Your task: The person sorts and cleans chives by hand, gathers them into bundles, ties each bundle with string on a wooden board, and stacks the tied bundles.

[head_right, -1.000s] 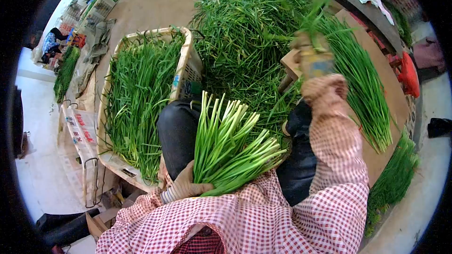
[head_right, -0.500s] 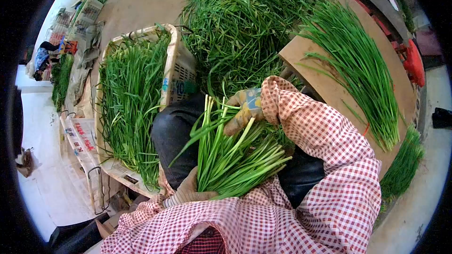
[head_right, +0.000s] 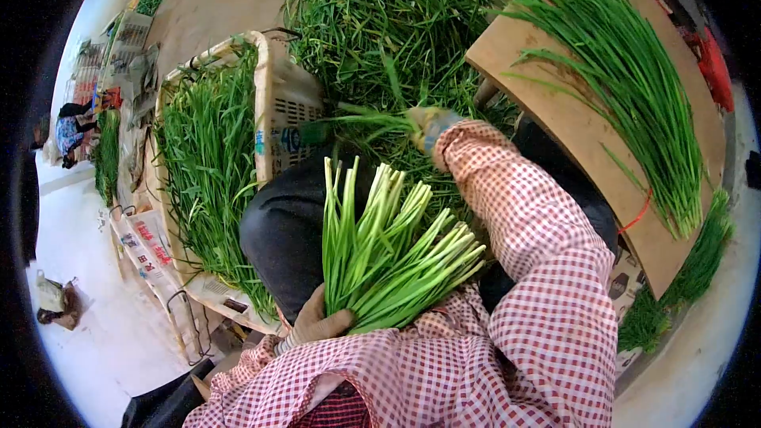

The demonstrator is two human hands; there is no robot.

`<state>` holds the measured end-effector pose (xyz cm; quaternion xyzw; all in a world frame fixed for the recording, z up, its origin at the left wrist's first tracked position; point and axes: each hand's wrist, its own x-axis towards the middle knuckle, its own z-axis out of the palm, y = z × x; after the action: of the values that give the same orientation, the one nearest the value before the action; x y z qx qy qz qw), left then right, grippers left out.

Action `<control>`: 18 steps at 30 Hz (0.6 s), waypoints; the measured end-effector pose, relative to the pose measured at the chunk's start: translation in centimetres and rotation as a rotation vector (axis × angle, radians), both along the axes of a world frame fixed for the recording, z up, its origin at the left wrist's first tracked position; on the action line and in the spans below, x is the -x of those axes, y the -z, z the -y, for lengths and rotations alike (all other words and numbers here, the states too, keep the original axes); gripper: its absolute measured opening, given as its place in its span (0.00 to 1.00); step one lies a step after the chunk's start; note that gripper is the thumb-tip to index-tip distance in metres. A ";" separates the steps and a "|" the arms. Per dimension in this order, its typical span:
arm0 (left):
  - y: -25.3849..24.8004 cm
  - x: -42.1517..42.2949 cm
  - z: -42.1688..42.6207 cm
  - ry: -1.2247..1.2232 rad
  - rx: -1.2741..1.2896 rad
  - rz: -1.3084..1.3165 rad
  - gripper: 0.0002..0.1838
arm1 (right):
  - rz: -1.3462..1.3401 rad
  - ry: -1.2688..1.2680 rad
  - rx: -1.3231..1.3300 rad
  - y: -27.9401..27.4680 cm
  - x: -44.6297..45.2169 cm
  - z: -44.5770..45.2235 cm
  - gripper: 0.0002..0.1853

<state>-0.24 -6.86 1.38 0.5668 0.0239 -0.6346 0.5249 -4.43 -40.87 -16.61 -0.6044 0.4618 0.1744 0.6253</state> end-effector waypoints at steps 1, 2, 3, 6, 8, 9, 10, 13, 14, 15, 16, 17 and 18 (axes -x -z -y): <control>-0.3 0.2 0.0 0.010 -0.009 -0.002 0.40 | -0.141 0.001 -0.024 1.3 0.4 1.0 0.28; -0.6 0.3 0.2 -0.054 -0.023 -0.034 0.37 | -0.238 -0.384 0.203 1.0 1.4 1.7 0.33; -0.7 0.3 0.3 -0.120 -0.034 -0.066 0.35 | -0.335 -0.755 0.452 0.7 2.4 2.3 0.38; -0.5 0.1 0.4 -0.197 -0.061 -0.156 0.32 | -0.338 -0.663 0.287 -6.0 2.6 1.5 0.39; 0.6 0.0 -0.3 -0.199 -0.040 -0.162 0.31 | -0.070 -0.339 -0.182 -4.0 3.2 1.3 0.41; 0.6 0.0 -0.3 -0.207 -0.034 -0.191 0.31 | 0.208 0.006 -0.634 -2.6 3.4 1.0 0.44; 0.6 -0.1 -0.3 -0.212 -0.027 -0.219 0.30 | 0.209 0.010 -0.630 -1.3 3.2 -0.2 0.44; -0.2 0.2 0.4 -0.239 -0.004 -0.223 0.29 | 0.555 -0.199 -0.415 -5.9 1.0 -3.8 0.35; 0.0 0.1 0.3 -0.238 -0.006 -0.225 0.29 | 0.337 -0.378 -0.138 -11.8 0.4 -3.2 0.36; 0.4 -0.2 0.0 -0.203 0.000 -0.210 0.29 | 0.337 -0.441 -0.106 -10.0 -0.3 -3.0 0.28; 0.5 -0.3 -0.2 -0.169 0.009 -0.194 0.29 | 0.329 -0.440 0.128 -8.4 -0.5 -2.9 0.26; 0.4 -0.2 -0.4 -0.163 -0.009 -0.154 0.29 | 0.202 -0.180 0.238 -7.9 -0.7 -2.1 0.22; 0.3 0.0 -0.6 -0.166 0.000 -0.153 0.29 | 0.107 0.109 0.335 -7.4 -0.8 -1.3 0.18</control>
<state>-0.20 -6.23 1.09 0.5128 0.1109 -0.6305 0.5720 -3.61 -39.56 -9.24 -0.6826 0.4827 0.0284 0.5480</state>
